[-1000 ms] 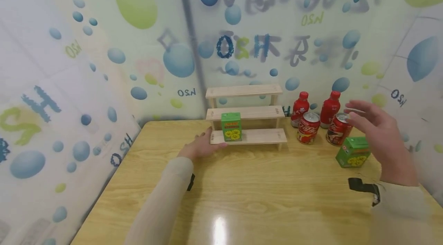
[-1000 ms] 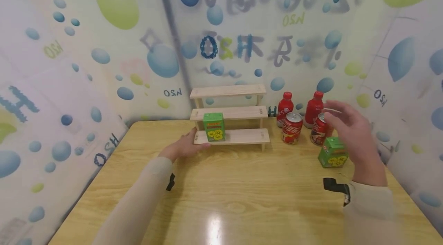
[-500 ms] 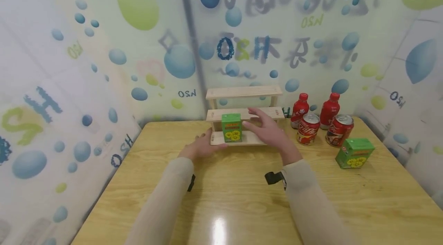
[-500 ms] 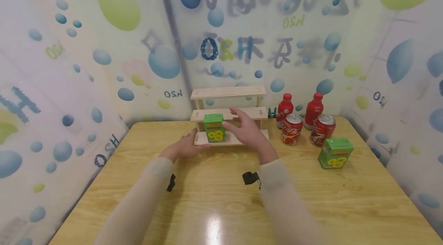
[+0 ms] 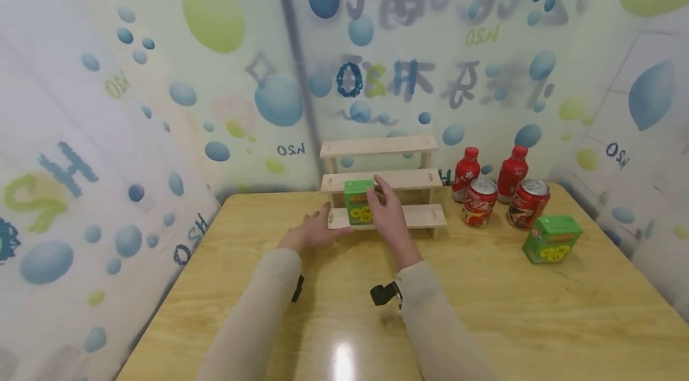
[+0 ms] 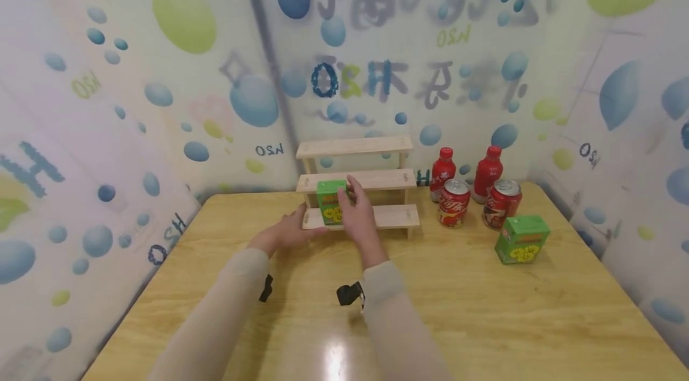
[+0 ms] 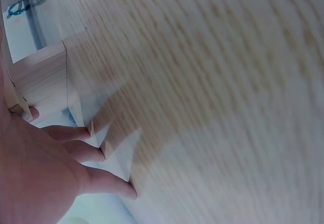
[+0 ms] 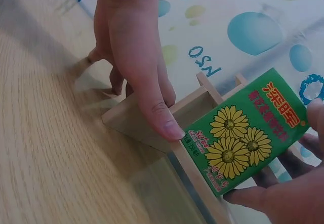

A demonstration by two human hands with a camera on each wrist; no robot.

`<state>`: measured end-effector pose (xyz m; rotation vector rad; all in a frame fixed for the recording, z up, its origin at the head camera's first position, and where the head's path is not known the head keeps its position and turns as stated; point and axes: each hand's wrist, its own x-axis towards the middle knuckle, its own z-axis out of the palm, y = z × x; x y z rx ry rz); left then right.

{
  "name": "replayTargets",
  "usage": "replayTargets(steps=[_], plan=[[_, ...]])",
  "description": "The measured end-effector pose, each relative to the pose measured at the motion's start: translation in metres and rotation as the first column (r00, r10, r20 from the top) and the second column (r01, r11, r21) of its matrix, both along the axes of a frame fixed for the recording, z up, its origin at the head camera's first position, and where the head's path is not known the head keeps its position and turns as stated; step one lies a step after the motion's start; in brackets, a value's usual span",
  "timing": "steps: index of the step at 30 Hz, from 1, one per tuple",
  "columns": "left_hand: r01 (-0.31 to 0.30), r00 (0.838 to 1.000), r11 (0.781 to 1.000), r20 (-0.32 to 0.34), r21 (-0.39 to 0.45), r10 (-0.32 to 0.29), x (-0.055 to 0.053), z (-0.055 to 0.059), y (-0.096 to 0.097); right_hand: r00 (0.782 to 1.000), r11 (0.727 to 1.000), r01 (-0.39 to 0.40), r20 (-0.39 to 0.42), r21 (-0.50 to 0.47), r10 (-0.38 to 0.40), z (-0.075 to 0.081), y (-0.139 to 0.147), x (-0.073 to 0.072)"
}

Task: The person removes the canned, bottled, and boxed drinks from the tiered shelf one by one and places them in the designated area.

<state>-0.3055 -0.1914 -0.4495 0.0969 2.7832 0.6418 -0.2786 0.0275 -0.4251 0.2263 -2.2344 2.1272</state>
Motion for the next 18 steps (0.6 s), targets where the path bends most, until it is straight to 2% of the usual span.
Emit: replayTargets(steps=[9, 18], plan=[[0.0, 1.0, 1.0, 0.0, -0.014, 0.0, 0.001, 0.0, 0.003, 1.0, 0.998, 0.023, -0.002, -0.061, -0.023, 0.001, -0.002, 0.006], [0.004, 1.0, 1.0, -0.008, -0.012, -0.004, 0.0, -0.002, 0.002, 0.992, 0.985, 0.129, -0.002, -0.111, -0.13, 0.004, -0.002, 0.02]])
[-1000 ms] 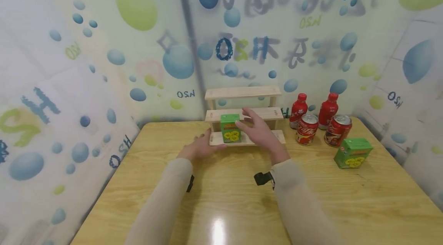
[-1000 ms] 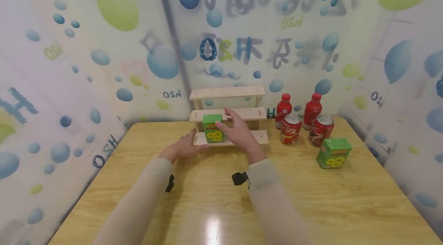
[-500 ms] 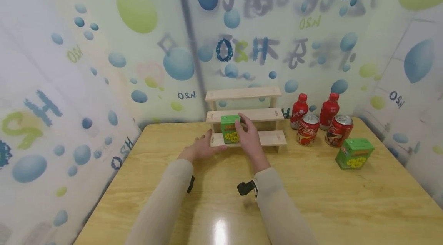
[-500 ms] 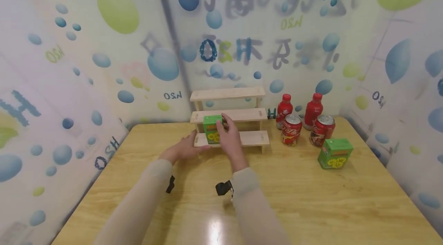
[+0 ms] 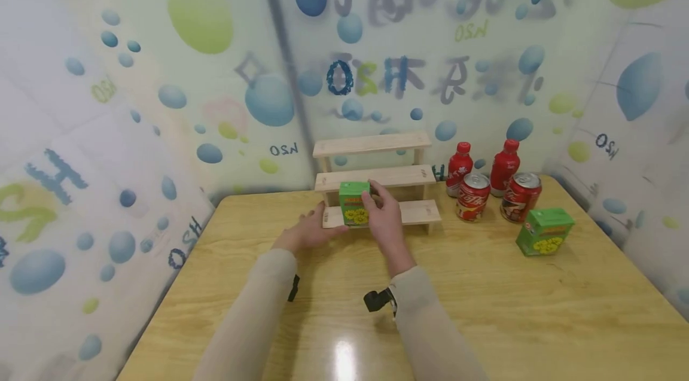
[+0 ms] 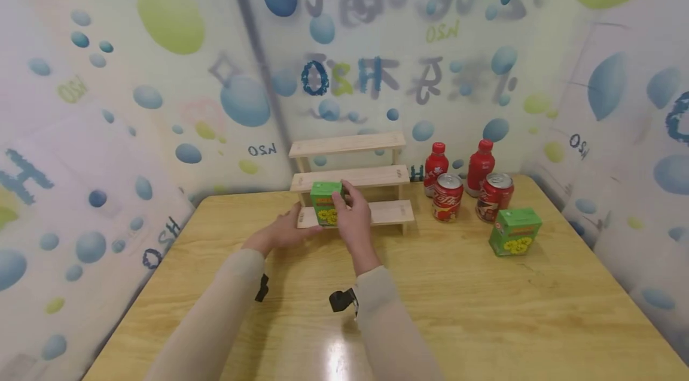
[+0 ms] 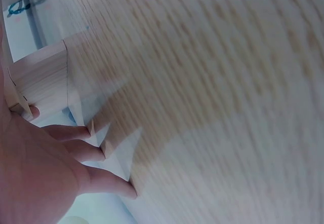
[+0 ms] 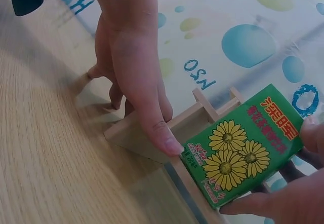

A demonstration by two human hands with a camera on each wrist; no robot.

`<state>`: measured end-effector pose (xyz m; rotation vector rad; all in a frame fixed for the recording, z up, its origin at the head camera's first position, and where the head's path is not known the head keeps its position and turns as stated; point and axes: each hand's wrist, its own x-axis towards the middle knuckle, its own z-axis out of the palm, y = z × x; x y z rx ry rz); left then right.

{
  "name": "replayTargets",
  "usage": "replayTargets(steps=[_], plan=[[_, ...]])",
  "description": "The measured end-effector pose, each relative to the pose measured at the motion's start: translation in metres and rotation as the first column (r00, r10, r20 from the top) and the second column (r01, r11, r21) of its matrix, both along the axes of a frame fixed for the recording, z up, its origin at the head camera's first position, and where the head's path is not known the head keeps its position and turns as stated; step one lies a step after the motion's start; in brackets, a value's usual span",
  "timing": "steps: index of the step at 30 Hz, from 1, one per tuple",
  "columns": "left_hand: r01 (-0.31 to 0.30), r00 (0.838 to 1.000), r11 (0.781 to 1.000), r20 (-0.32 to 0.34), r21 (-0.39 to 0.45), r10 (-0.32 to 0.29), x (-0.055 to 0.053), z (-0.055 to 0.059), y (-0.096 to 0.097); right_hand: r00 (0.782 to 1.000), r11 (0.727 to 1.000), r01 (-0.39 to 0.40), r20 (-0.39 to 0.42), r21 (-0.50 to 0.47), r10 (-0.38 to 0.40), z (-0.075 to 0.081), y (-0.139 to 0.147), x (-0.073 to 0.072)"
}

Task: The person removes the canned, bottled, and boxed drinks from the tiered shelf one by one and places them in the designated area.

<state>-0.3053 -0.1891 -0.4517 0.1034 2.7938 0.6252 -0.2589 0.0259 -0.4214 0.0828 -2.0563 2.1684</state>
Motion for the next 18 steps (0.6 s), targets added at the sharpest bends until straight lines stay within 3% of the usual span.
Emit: replayTargets(steps=[9, 14, 18], plan=[[0.0, 1.0, 1.0, 0.008, 0.027, 0.0, 0.001, 0.002, -0.002, 0.999, 0.999, 0.046, 0.017, 0.015, -0.047, 0.01, 0.027, 0.009], [0.021, 1.0, 0.999, 0.014, 0.025, -0.021, 0.0, 0.0, -0.003, 0.997, 0.995, 0.06, 0.045, 0.079, -0.064, 0.014, 0.069, 0.015], [0.036, 0.999, 0.998, 0.002, 0.043, -0.036, -0.002, -0.002, -0.003, 0.992, 0.993, 0.091, 0.082, 0.073, -0.097, 0.019, 0.109, 0.026]])
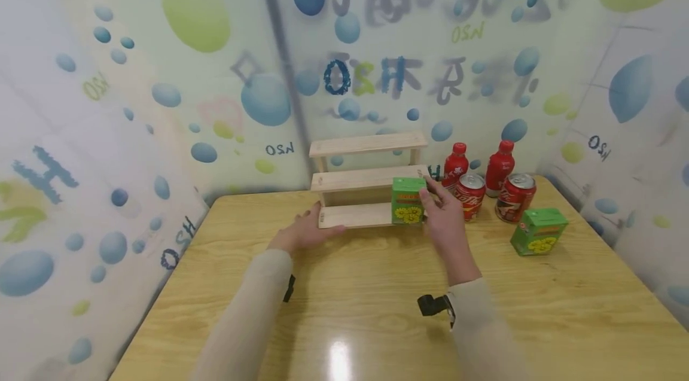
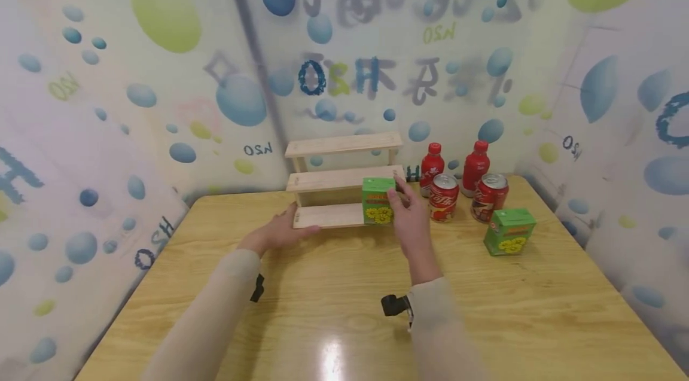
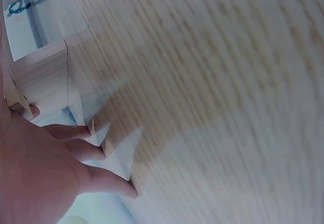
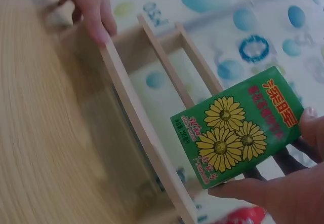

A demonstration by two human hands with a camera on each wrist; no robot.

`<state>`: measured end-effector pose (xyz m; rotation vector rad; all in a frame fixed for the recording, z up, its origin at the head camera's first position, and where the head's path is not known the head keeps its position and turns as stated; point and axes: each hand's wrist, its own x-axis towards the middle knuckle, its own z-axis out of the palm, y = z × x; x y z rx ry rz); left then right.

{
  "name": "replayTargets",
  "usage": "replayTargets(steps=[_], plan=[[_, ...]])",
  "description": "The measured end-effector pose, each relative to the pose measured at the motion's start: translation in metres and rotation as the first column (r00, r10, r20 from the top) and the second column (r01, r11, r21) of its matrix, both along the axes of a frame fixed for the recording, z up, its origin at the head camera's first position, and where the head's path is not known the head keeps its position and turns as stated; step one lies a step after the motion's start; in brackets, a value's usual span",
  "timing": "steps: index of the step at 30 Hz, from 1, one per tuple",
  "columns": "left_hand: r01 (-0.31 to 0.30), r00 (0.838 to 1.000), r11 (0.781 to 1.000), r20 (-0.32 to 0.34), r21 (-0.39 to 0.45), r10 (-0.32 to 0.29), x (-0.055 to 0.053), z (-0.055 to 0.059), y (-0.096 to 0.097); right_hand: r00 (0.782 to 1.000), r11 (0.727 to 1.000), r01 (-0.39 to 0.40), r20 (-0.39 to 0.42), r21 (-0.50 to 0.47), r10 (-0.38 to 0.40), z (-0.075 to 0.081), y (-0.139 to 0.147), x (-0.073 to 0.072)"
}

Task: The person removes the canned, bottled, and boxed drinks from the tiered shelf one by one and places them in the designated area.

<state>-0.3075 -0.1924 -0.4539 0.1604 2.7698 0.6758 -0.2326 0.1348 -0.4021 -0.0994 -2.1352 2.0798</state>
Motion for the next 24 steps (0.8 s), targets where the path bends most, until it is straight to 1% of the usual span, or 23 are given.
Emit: replayTargets(steps=[3, 6, 9, 11, 13, 16, 19, 22, 24], plan=[[0.009, 1.0, 1.0, -0.008, 0.011, -0.009, 0.0, 0.0, -0.002, 0.999, 0.999, 0.041, 0.03, 0.007, -0.041, 0.003, 0.026, 0.009], [0.012, 1.0, 1.0, -0.008, 0.011, -0.012, 0.0, -0.001, -0.002, 0.995, 0.995, 0.075, 0.055, 0.062, -0.078, 0.001, 0.052, 0.018], [0.005, 1.0, 1.0, -0.005, 0.006, -0.005, 0.0, -0.001, -0.001, 0.994, 0.989, 0.073, 0.076, 0.126, -0.083, -0.005, 0.076, 0.026], [-0.001, 1.0, 1.0, 0.001, 0.002, 0.001, -0.001, -0.001, -0.001, 0.993, 0.99, 0.048, 0.101, 0.136, -0.062, -0.01, 0.089, 0.03], [-0.004, 1.0, 1.0, 0.005, -0.001, 0.004, -0.001, 0.0, -0.001, 0.991, 0.99, 0.018, 0.126, 0.137, -0.036, -0.015, 0.099, 0.032], [-0.001, 1.0, 1.0, 0.008, 0.005, 0.001, -0.001, 0.0, -0.002, 0.989, 0.99, -0.018, 0.147, 0.136, -0.002, -0.023, 0.111, 0.031], [0.012, 1.0, 1.0, -0.001, 0.02, -0.012, -0.001, 0.0, -0.003, 0.989, 0.979, -0.038, 0.146, 0.201, 0.008, -0.027, 0.119, 0.03], [0.022, 1.0, 0.999, -0.008, 0.023, -0.022, -0.001, -0.003, -0.003, 0.99, 0.959, -0.034, 0.142, 0.282, -0.006, -0.029, 0.125, 0.03], [0.025, 1.0, 0.999, -0.011, 0.021, -0.025, -0.001, -0.004, -0.003, 0.99, 0.949, -0.022, 0.136, 0.315, -0.022, -0.031, 0.126, 0.031]])
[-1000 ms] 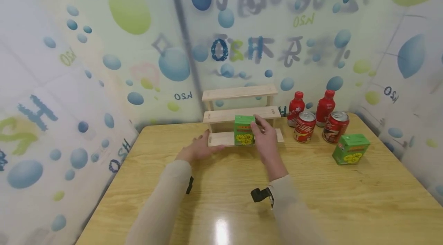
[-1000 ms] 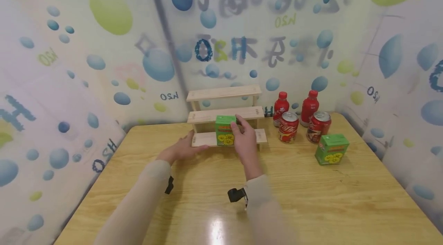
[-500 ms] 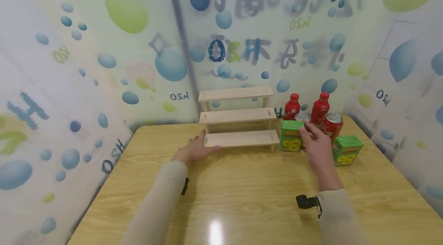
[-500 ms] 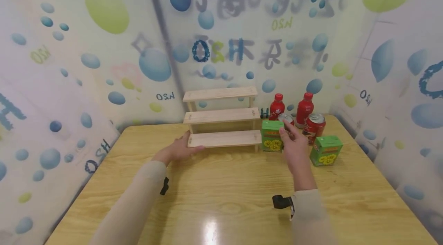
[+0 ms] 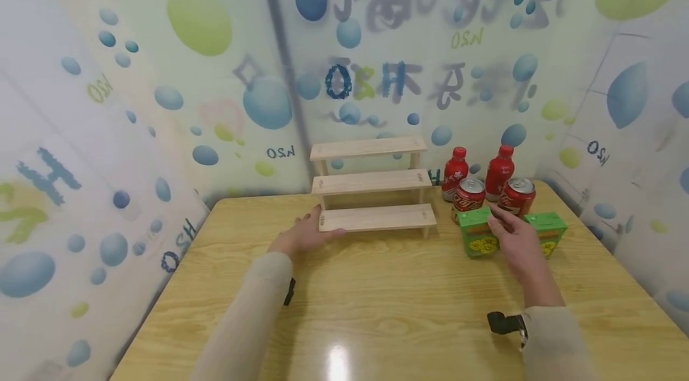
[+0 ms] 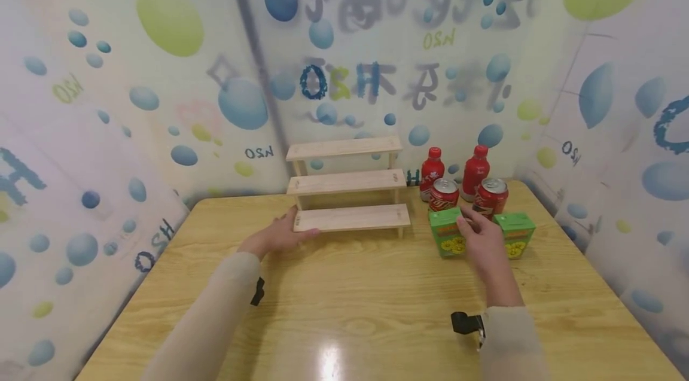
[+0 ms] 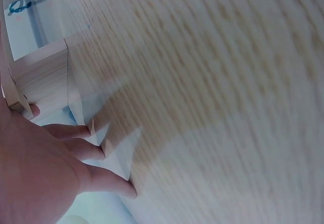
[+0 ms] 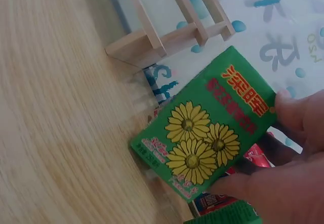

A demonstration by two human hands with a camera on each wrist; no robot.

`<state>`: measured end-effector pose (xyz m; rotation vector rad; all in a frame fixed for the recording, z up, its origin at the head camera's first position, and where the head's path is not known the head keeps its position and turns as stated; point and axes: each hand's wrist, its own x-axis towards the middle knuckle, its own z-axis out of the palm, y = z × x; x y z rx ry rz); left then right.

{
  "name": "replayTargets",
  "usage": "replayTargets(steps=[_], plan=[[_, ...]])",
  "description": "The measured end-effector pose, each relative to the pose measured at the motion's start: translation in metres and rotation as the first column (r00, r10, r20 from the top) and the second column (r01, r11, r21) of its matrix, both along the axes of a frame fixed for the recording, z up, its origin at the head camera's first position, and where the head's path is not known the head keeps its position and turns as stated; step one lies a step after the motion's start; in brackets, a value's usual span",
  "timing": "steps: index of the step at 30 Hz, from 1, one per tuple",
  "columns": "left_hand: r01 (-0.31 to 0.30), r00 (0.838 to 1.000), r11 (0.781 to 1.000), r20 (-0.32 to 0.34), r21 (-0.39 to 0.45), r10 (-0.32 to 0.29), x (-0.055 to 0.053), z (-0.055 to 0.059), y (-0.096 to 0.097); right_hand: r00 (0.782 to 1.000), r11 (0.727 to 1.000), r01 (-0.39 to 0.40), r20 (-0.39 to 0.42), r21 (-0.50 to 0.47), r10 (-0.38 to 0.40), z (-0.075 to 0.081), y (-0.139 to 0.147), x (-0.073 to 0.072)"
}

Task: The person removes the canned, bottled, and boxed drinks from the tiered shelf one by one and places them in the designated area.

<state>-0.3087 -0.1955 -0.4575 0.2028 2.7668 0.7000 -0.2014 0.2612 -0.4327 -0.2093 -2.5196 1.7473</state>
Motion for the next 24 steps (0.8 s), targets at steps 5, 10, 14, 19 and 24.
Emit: replayTargets(steps=[5, 10, 14, 19, 24], plan=[[0.0, 1.0, 1.0, -0.004, 0.015, 0.0, 0.002, 0.001, -0.001, 0.997, 0.996, 0.07, -0.016, 0.05, -0.069, 0.002, -0.003, 0.002], [-0.015, 1.0, 1.0, 0.002, 0.018, 0.015, 0.006, 0.003, -0.002, 0.993, 0.989, 0.12, 0.011, 0.087, -0.121, 0.006, -0.008, 0.002], [-0.012, 1.0, 1.0, 0.017, 0.015, 0.012, 0.008, 0.002, -0.003, 0.989, 0.983, 0.125, 0.055, 0.135, -0.134, 0.006, -0.009, 0.003], [-0.017, 1.0, 1.0, 0.015, 0.004, 0.017, 0.011, 0.001, -0.003, 0.99, 0.974, 0.118, 0.055, 0.192, -0.131, 0.008, -0.007, 0.007], [-0.042, 0.999, 0.999, 0.005, -0.032, 0.043, 0.012, 0.004, -0.003, 0.994, 0.962, 0.097, 0.03, 0.256, -0.109, 0.014, -0.007, 0.005]])
